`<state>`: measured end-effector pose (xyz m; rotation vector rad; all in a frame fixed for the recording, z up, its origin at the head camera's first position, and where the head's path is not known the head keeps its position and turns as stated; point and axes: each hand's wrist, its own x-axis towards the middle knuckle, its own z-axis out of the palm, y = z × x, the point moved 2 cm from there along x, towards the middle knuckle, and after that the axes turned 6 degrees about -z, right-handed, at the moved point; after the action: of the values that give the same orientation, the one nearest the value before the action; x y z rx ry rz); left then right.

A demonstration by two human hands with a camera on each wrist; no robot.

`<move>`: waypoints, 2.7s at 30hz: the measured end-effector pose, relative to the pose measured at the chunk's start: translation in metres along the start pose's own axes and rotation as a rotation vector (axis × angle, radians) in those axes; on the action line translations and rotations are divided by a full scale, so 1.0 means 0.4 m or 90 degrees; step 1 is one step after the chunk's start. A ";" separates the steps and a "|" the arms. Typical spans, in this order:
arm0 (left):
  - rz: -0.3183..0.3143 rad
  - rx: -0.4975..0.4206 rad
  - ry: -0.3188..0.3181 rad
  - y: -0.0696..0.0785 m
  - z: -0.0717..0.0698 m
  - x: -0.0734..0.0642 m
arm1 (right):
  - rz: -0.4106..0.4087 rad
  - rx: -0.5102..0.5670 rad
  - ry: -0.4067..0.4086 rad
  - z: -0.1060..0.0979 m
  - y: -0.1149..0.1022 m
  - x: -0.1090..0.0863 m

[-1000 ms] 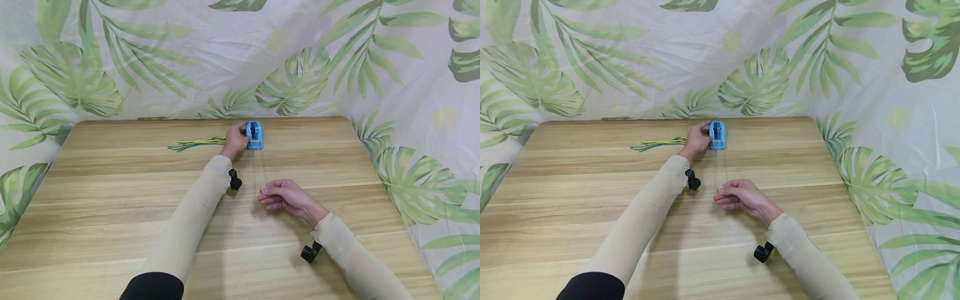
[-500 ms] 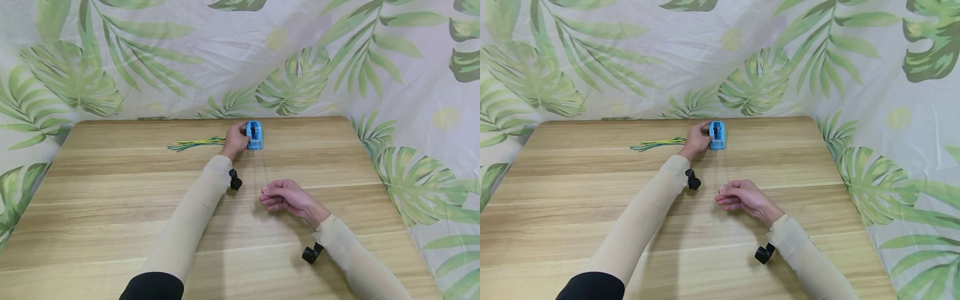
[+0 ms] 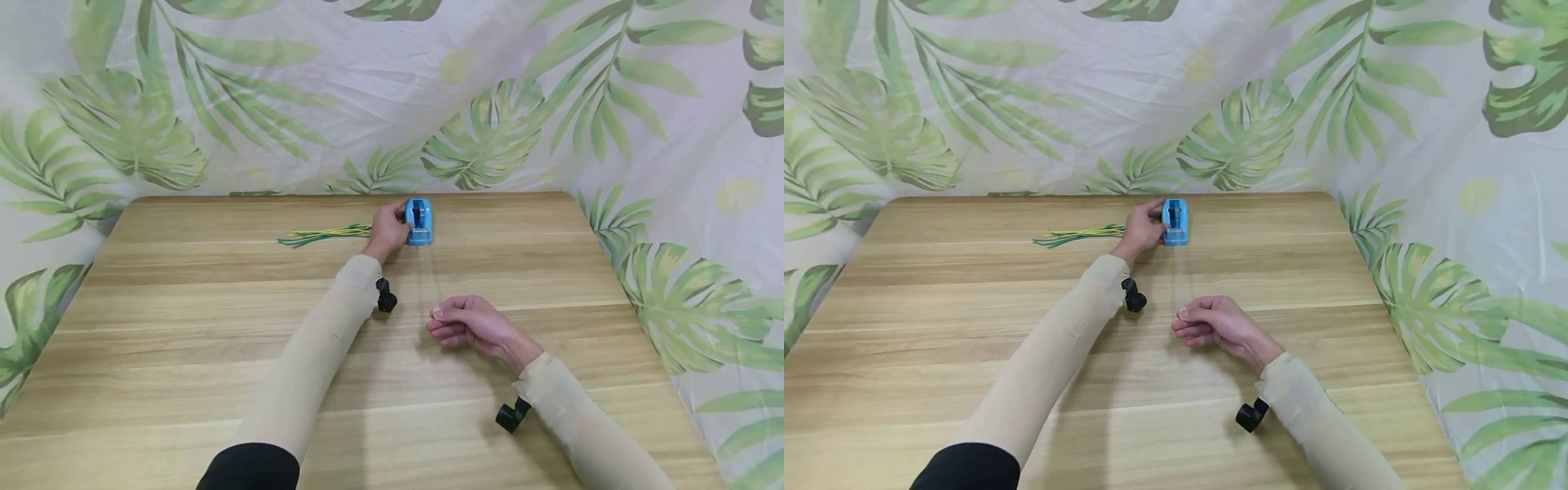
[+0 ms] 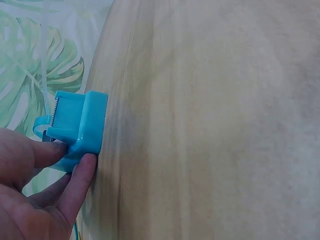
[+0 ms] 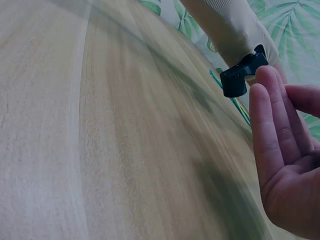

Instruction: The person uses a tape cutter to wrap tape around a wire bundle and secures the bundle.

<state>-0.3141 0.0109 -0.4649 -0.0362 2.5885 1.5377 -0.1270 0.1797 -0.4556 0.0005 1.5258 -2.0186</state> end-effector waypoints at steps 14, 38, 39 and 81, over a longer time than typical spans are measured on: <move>0.078 -0.173 0.029 -0.027 -0.140 -0.040 | 0.000 -0.004 -0.017 0.002 0.013 0.002; 0.121 0.291 -0.104 -0.195 -0.363 -0.022 | -0.002 -0.003 -0.013 -0.003 0.014 -0.004; 0.122 0.299 -0.105 -0.194 -0.363 -0.020 | -0.002 -0.003 -0.013 -0.001 0.014 -0.004; 0.140 0.528 -0.225 -0.159 -0.395 0.015 | -0.001 -0.012 -0.043 0.014 0.013 0.011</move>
<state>-0.3303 -0.1579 -0.4464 0.5526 2.7530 0.3487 -0.1261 0.1720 -0.4597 -0.0754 1.5022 -1.9852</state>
